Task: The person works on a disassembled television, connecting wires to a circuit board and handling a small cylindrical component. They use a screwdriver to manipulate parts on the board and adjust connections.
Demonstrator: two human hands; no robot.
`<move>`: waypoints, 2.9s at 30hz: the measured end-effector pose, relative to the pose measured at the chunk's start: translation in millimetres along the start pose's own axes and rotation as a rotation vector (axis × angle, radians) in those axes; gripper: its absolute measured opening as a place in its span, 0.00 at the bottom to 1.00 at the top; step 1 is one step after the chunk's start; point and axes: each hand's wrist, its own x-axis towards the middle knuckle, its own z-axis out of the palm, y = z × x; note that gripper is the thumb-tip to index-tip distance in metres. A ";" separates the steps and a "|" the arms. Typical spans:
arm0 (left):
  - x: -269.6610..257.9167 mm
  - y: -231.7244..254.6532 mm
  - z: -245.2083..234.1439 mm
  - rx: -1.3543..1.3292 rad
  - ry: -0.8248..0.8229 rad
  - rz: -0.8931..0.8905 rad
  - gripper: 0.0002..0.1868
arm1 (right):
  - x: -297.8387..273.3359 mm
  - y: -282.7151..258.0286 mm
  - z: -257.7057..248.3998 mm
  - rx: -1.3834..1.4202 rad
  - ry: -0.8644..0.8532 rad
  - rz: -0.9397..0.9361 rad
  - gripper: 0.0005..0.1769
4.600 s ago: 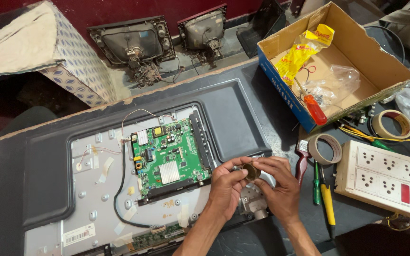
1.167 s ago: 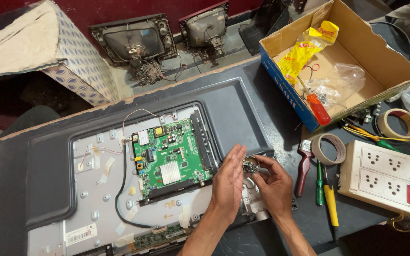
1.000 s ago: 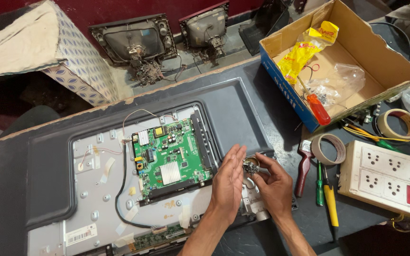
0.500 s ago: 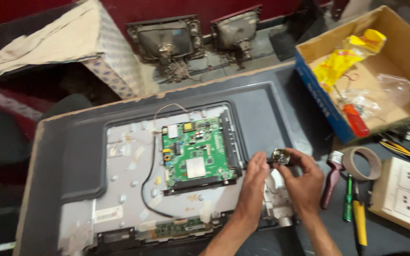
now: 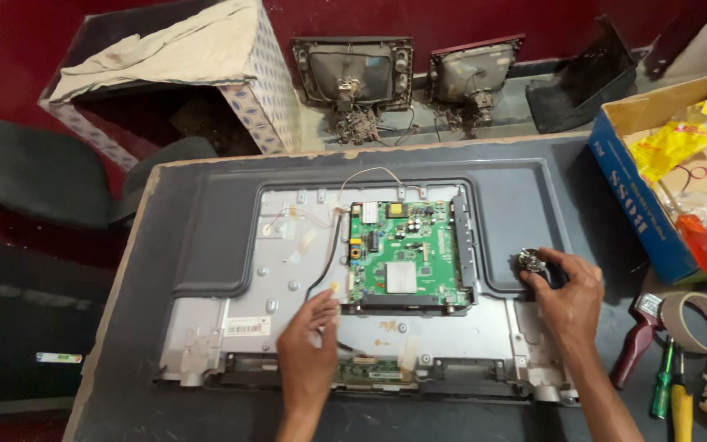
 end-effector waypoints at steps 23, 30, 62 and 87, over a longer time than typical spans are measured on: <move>71.2 -22.6 -48.5 0.234 -0.364 0.502 0.12 | -115.7 -160.3 29.4 0.053 0.074 -0.117 0.23; 123.3 -22.8 -12.0 0.339 -0.370 0.340 0.30 | -87.3 -194.9 48.1 0.069 -0.006 -0.072 0.19; 129.3 -4.2 49.4 0.186 -0.694 0.602 0.26 | -0.4 -158.6 53.9 0.033 -0.368 0.123 0.18; 121.1 -1.7 59.8 0.206 -0.606 0.527 0.27 | 26.3 -150.0 44.4 0.051 -0.595 0.069 0.18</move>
